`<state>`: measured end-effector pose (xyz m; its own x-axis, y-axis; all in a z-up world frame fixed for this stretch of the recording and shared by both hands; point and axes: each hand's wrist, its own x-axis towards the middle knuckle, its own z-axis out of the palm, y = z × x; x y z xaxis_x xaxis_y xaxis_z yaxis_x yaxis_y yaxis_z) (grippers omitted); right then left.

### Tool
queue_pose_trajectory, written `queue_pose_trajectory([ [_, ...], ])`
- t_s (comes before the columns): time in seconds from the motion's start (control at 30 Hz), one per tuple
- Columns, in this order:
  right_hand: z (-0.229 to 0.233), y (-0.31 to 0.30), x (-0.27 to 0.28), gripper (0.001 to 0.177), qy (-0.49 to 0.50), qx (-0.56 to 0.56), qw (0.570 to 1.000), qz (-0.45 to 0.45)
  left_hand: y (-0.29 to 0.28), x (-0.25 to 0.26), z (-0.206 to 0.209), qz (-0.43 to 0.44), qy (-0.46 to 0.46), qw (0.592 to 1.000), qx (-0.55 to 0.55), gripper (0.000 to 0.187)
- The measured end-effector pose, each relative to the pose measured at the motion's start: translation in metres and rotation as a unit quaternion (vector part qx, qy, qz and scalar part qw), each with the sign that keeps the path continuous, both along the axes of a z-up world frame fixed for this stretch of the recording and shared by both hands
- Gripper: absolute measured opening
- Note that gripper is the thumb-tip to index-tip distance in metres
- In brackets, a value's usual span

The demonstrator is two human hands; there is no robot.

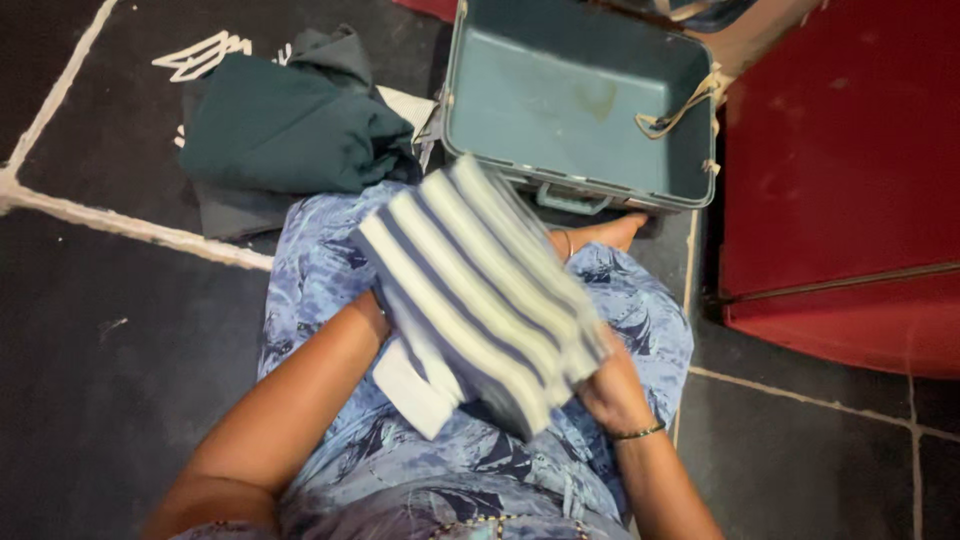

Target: The person sits on the floor and folds several pieces of clothing, including a dark blue shirt, a striped shirt, and dark pants. They place the folded items into a light blue suitcase, then remove them to refold and rearrange them before placing them back inside.

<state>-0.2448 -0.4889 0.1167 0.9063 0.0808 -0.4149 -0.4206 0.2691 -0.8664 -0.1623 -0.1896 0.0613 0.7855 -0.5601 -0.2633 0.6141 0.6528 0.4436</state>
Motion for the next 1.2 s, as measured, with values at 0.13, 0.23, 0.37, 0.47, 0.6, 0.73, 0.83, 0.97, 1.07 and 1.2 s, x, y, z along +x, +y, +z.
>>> queue_pose_trajectory([
  [0.13,-0.033,-0.022,0.0,0.027,-0.077,-0.176,0.974,0.123,-0.001,-0.009,0.001,0.002,0.014,1.0,-0.013,0.069],
  [0.23,-0.013,-0.006,0.008,0.025,-0.181,-0.289,0.935,0.095,-0.005,-0.01,0.003,-0.008,0.013,1.0,-0.02,0.069],
  [0.37,0.01,0.063,0.004,0.031,-0.213,-0.293,0.916,0.17,-0.006,-0.003,0.016,-0.005,-0.001,0.999,-0.032,0.069],
  [0.47,0.014,0.099,-0.006,0.049,-0.394,-0.376,0.802,0.247,-0.009,0.003,0.024,-0.006,-0.013,0.999,-0.046,0.069],
  [0.6,-0.007,0.106,0.006,0.034,-0.345,-0.425,0.802,0.238,-0.007,0.005,0.03,-0.008,-0.018,0.999,-0.048,0.069],
  [0.73,-0.004,0.087,0.021,0.036,-0.175,-0.293,0.91,0.237,-0.007,0.009,0.03,-0.015,-0.016,0.999,-0.045,0.069],
  [0.83,0.02,0.095,0.004,0.054,-0.217,-0.372,0.857,0.284,-0.008,0.01,0.028,-0.018,-0.011,0.999,-0.046,0.07],
  [0.97,0.029,0.111,-0.009,0.066,-0.468,-0.409,0.714,0.323,-0.006,0.009,0.024,-0.021,-0.001,0.999,-0.037,0.07],
  [1.07,0.011,0.105,-0.004,0.055,-0.397,-0.422,0.738,0.346,-0.003,0.008,0.022,-0.024,0.0,0.999,-0.022,0.07],
  [1.2,-0.013,0.079,0.021,0.044,-0.286,-0.311,0.846,0.326,0.005,0.001,0.012,-0.04,0.02,0.999,0.014,0.07],
])
